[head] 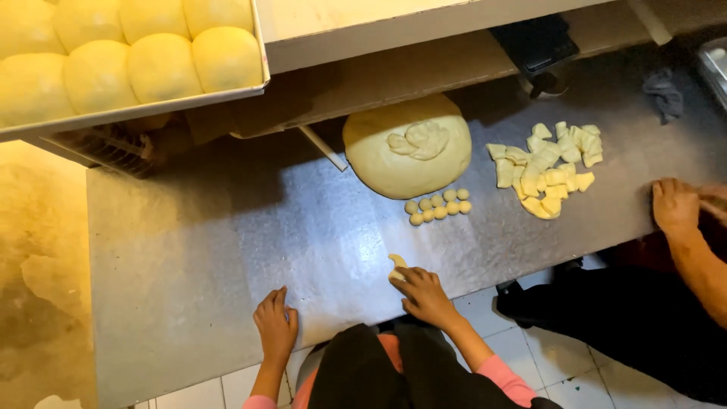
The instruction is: Shaping bread dough into small round balls on a metal workbench.
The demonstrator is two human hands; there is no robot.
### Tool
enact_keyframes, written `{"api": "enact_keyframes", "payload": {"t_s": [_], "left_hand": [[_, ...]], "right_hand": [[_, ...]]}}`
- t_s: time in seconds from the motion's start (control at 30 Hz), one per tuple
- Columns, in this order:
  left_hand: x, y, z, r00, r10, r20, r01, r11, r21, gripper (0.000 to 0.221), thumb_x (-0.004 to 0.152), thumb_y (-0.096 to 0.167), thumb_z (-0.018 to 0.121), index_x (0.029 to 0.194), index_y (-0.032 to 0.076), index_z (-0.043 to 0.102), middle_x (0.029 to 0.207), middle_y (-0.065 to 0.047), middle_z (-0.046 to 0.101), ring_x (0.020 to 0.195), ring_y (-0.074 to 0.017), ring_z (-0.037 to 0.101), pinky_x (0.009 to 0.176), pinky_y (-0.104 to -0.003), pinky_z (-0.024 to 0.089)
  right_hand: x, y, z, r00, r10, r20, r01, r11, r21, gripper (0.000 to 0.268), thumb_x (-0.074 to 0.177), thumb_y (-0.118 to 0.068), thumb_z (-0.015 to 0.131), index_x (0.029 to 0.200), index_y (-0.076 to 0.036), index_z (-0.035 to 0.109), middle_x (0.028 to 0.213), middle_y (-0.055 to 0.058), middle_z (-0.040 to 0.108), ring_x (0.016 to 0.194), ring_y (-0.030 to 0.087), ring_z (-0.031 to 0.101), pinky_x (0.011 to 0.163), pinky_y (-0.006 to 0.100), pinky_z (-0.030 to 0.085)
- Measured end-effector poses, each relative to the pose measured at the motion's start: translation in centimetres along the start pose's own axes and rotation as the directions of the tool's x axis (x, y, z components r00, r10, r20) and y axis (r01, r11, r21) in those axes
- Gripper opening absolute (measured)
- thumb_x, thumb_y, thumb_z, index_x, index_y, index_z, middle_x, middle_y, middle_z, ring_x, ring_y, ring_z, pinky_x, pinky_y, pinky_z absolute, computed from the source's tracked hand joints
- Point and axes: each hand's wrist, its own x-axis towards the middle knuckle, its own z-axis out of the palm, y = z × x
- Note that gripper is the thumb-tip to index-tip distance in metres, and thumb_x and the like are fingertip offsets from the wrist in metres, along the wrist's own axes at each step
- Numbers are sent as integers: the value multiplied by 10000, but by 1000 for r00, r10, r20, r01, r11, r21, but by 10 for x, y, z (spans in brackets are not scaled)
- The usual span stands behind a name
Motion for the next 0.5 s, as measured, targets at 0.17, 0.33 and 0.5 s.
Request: {"api": "enact_keyframes", "payload": {"t_s": [0.17, 0.33, 0.5], "left_hand": [[-2, -1, 1, 1000, 6, 3, -6, 1000, 7, 481, 863, 108, 575, 1341, 55, 594, 1315, -154, 587, 1218, -336, 509, 1074, -489, 361], [-5, -2, 1, 1000, -6, 8, 6, 1000, -4, 476, 863, 111, 578, 1336, 62, 599, 1305, -155, 588, 1222, -339, 506, 1071, -495, 357], [-6, -6, 1, 1000, 26, -8, -26, 1000, -11, 472, 866, 118, 581, 1334, 61, 596, 1313, -161, 583, 1223, -345, 505, 1075, -495, 356]], "right_hand": [[20, 26, 26, 914, 219, -342, -132, 956, 261, 293, 877, -85, 665, 1168, -64, 666, 1258, 141, 619, 1203, 352, 558, 1016, 418, 472], [38, 16, 90, 877, 328, -352, -172, 897, 406, 190, 889, -19, 642, 1066, -70, 687, 1137, 124, 679, 1130, 317, 628, 992, 397, 507], [-29, 20, 101, 932, 111, -344, -15, 962, 271, 223, 846, 37, 615, 1038, -55, 682, 1090, 147, 661, 1138, 362, 595, 1006, 431, 458]]}}
